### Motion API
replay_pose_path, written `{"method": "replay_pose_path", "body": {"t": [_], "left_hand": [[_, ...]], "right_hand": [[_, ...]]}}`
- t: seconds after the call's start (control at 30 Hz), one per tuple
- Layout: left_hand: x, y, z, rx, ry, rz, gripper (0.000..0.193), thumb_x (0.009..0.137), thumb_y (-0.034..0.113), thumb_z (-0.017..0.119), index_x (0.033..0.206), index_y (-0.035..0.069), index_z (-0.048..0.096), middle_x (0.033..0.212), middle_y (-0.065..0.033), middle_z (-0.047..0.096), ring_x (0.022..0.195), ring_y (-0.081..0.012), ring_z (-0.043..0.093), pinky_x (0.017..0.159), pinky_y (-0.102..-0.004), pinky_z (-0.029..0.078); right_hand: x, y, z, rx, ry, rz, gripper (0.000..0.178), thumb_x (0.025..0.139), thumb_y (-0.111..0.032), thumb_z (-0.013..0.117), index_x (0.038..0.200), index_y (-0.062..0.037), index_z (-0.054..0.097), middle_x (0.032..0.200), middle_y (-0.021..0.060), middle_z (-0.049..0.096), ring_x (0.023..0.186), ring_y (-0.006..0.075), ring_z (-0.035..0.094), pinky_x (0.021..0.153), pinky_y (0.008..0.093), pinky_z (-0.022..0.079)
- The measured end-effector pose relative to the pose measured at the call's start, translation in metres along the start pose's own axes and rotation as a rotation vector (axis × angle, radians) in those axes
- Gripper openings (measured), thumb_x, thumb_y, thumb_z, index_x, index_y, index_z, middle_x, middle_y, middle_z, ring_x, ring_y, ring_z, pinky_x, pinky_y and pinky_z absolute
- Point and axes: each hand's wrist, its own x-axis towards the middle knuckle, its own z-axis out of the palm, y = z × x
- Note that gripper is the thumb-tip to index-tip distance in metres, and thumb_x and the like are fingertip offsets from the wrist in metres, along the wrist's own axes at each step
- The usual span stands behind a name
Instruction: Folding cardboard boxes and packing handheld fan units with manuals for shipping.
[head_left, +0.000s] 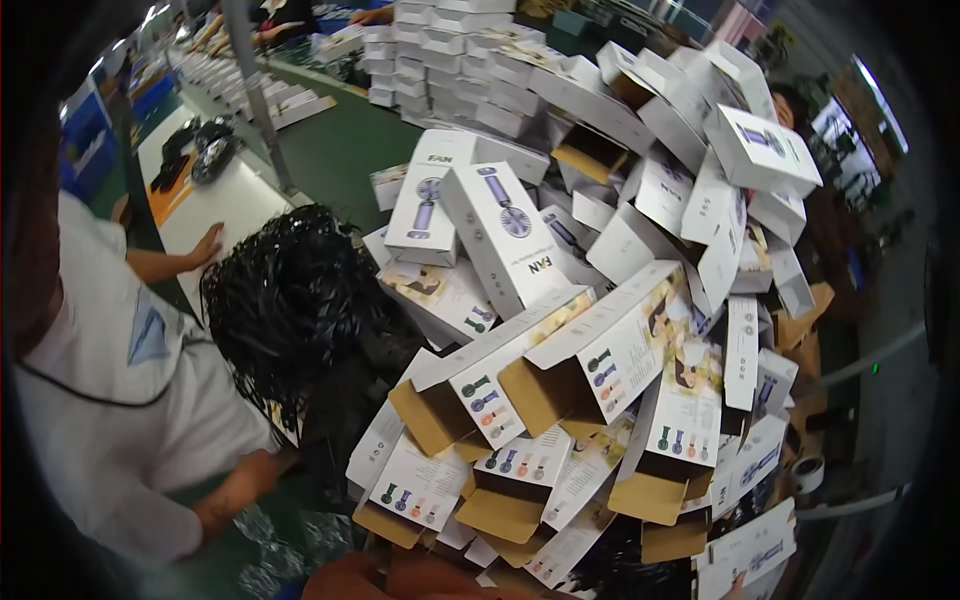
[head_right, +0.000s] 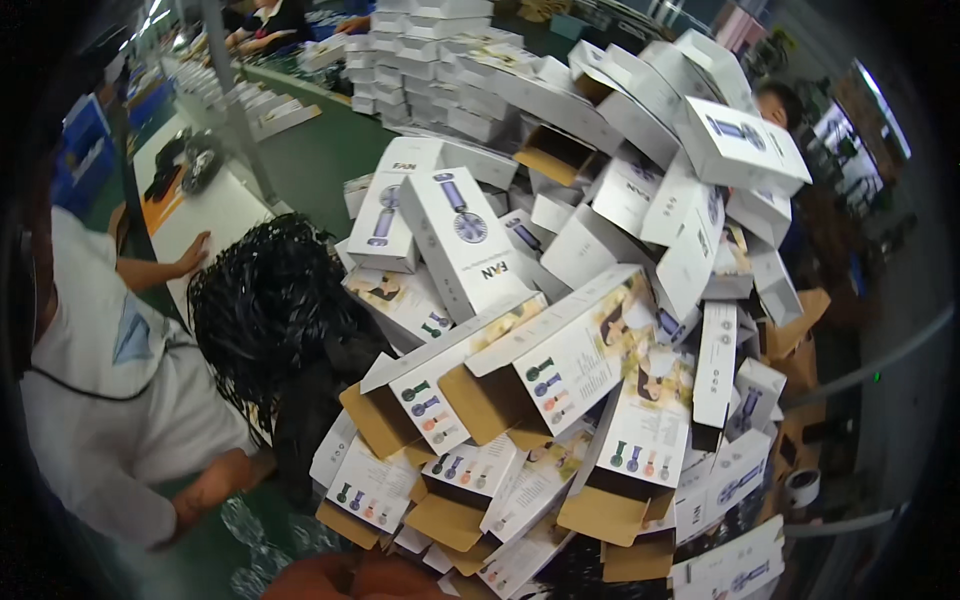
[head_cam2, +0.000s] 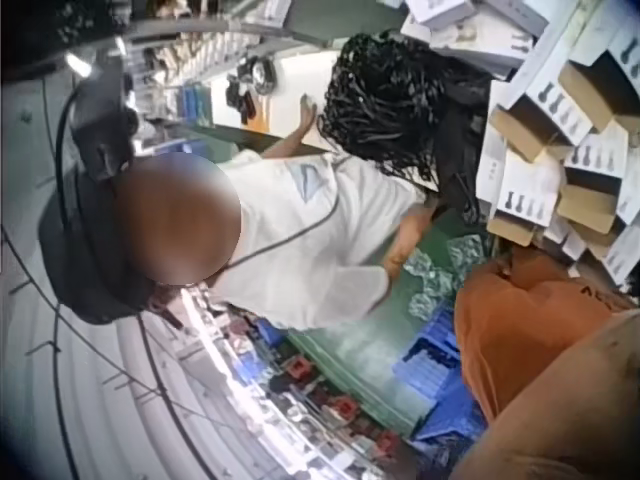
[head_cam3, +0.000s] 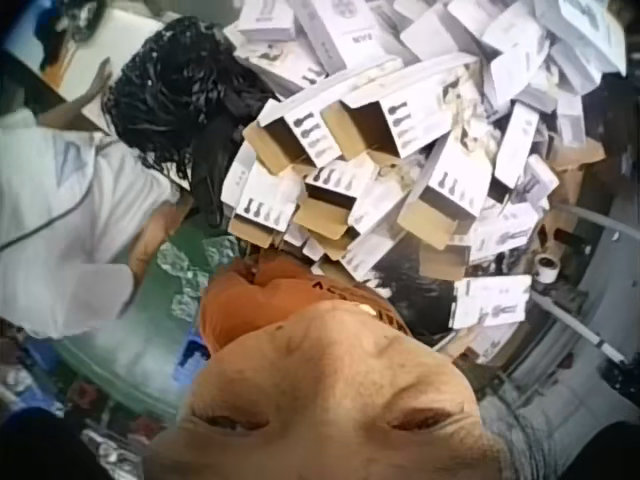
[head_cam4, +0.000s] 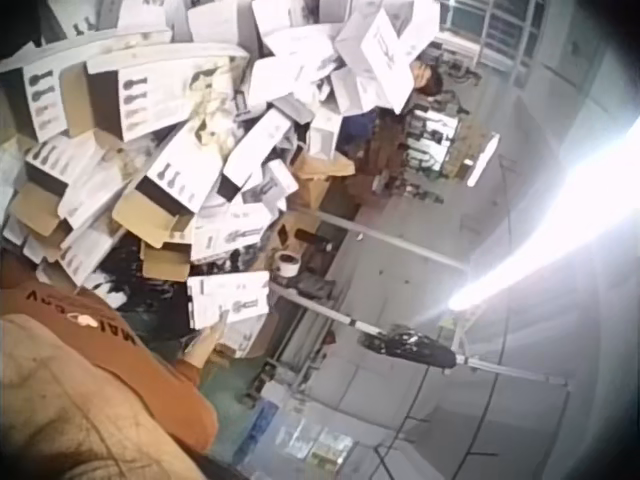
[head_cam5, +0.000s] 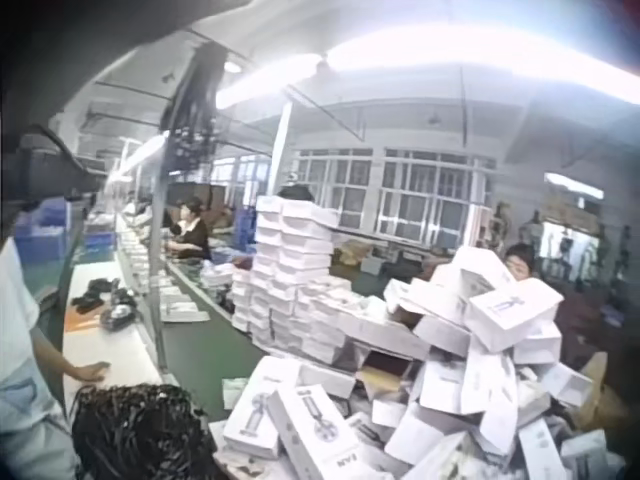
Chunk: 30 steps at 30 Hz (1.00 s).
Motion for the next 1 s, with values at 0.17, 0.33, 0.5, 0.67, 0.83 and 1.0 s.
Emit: {"method": "replay_pose_path", "body": {"t": [0.17,0.33,0.5,0.67,0.83,1.0], "left_hand": [[-0.01,-0.017,-0.018,0.073,0.0,-0.003,0.045,0.078,0.046,0.053,0.108,0.015,0.063,0.117,-0.0179,0.054,0.11,-0.029,0.051,0.095,-0.0421,0.039],[-0.018,-0.029,-0.027,0.124,0.028,0.005,0.045,0.078,0.046,0.053,0.108,0.015,0.063,0.118,-0.0177,0.053,0.11,-0.0296,0.05,0.095,-0.0431,0.039],[-0.021,-0.043,-0.025,0.166,0.052,0.014,0.045,0.078,0.046,0.053,0.109,0.015,0.062,0.119,-0.0175,0.052,0.111,-0.0301,0.049,0.095,-0.0441,0.039],[-0.029,-0.061,-0.017,0.233,0.125,0.026,0.046,0.078,0.046,0.053,0.11,0.015,0.062,0.12,-0.0173,0.052,0.111,-0.0307,0.048,0.095,-0.0451,0.039],[-0.036,-0.092,-0.009,0.573,0.482,0.09,0.046,0.077,0.046,0.053,0.11,0.015,0.062,0.121,-0.017,0.051,0.112,-0.0313,0.048,0.095,-0.046,0.039],[-0.002,-0.149,0.023,0.031,0.422,0.065,0.037,0.076,0.03,0.058,0.108,0.011,0.062,0.118,-0.018,0.052,0.097,-0.0363,0.055,0.077,-0.0508,0.049]], "right_hand": [[-0.008,0.012,-0.016,0.047,0.01,0.018,0.048,0.087,-0.025,0.059,0.122,0.0049,0.047,0.117,0.0156,0.055,0.104,0.0249,0.054,0.09,0.0352,0.044],[-0.016,0.029,-0.029,0.082,0.012,0.033,0.048,0.087,-0.026,0.058,0.123,0.0046,0.047,0.118,0.0157,0.055,0.105,0.0255,0.054,0.091,0.0356,0.044],[-0.024,0.042,-0.047,0.107,0.027,0.022,0.049,0.088,-0.027,0.057,0.124,0.0043,0.046,0.119,0.0158,0.054,0.106,0.0262,0.054,0.092,0.0361,0.044],[-0.025,0.054,-0.057,0.139,0.003,0.018,0.05,0.088,-0.028,0.057,0.125,0.004,0.045,0.12,0.0159,0.054,0.106,0.0268,0.054,0.092,0.0365,0.044],[-0.032,0.065,-0.061,0.197,-0.004,-0.005,0.051,0.089,-0.029,0.056,0.125,0.0037,0.045,0.121,0.016,0.054,0.107,0.0274,0.054,0.093,0.0369,0.044],[-0.031,0.067,-0.054,0.236,-0.055,-0.041,0.051,0.089,-0.03,0.056,0.126,0.0034,0.044,0.122,0.0161,0.053,0.108,0.0281,0.054,0.094,0.0374,0.044]]}}
